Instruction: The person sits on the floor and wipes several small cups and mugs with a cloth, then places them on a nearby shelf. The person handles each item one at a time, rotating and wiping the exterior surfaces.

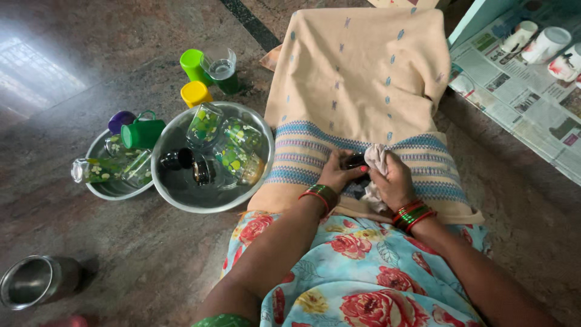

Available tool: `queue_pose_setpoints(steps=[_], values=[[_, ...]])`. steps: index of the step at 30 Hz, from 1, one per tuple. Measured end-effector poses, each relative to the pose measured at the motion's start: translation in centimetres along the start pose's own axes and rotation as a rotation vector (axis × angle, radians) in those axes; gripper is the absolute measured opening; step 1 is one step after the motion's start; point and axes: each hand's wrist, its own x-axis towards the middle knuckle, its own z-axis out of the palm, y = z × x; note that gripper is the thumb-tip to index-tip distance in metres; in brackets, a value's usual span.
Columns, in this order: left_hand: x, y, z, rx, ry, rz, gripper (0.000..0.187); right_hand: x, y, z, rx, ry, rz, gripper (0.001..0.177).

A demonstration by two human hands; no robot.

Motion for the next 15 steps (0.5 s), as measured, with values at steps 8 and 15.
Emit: queue_pose_setpoints(steps=[8,15], values=[[-0.8,5.2,1.0,0.082,-0.097,-0.101,0.04,0.8,2.4,-0.2,0.536,0.0,0.111,0.043],[3.2,15.7,8.4,0.373,-0.194,0.183,0.046,1.8,0.6,-5.9,0.905,0.157,0.129,0.035]])
